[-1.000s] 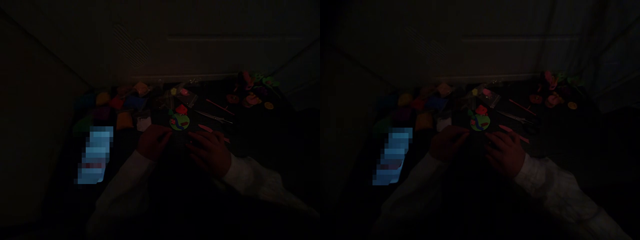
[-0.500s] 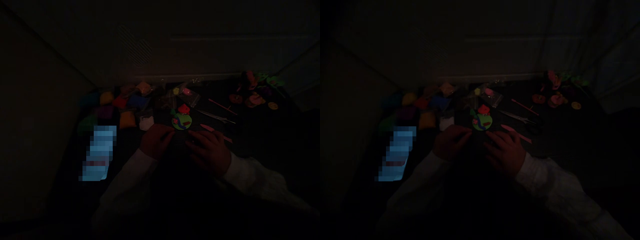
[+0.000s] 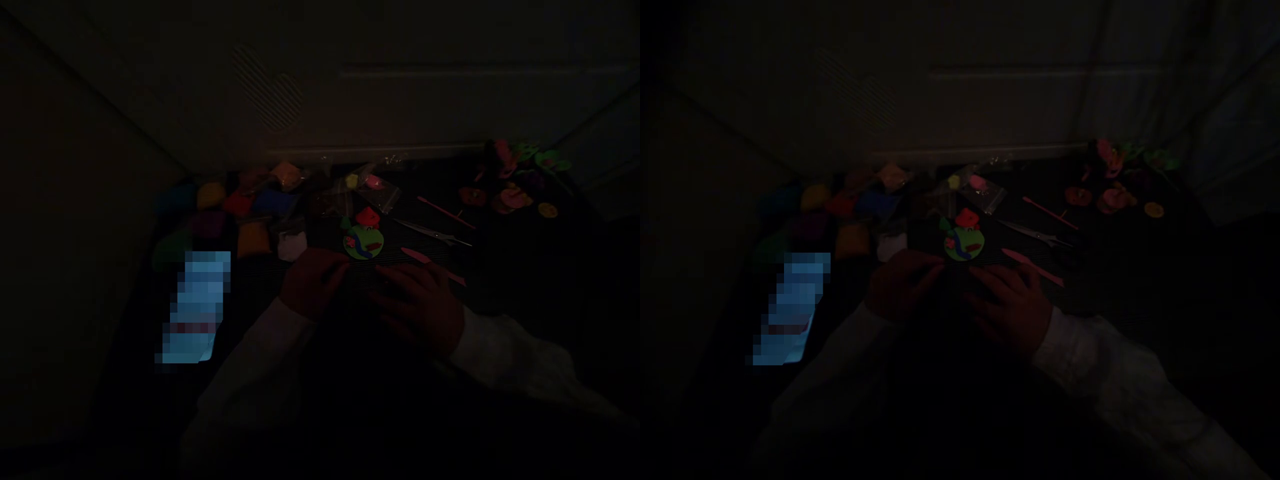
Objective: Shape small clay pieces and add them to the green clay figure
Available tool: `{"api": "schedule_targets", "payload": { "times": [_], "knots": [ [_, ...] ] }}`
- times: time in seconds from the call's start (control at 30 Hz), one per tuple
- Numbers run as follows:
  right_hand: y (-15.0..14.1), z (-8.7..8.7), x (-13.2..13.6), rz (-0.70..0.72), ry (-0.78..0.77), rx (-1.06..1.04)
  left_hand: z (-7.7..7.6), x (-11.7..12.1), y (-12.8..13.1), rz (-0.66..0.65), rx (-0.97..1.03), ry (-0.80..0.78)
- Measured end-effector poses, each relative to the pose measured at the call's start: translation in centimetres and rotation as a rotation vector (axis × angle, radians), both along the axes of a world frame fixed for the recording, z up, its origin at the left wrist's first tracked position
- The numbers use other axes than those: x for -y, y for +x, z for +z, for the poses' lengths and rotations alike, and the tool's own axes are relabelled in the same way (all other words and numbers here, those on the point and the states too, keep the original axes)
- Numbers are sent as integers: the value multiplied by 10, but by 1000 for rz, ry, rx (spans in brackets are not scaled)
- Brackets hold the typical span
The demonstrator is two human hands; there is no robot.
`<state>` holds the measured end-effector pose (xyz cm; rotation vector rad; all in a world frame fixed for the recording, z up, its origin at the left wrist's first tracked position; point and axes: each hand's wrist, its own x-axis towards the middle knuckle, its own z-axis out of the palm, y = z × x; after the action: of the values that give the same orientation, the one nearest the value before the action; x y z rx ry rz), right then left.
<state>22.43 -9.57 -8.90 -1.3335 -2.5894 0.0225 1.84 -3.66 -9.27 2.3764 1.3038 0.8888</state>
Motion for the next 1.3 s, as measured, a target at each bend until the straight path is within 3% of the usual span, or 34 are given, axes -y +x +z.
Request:
{"api": "schedule_targets", "payload": {
  "times": [0.47, 1.0, 1.3],
  "knots": [
    [-3, -3, 0, -40, -18, 53, -1, 0, 0, 10, -31, 3],
    [12, 7, -3, -84, 44, -219, 0, 0, 0, 9, -4, -8],
    [10, 7, -2, -38, 45, -176, 0, 0, 0, 3, 4, 2]
  ]
}}
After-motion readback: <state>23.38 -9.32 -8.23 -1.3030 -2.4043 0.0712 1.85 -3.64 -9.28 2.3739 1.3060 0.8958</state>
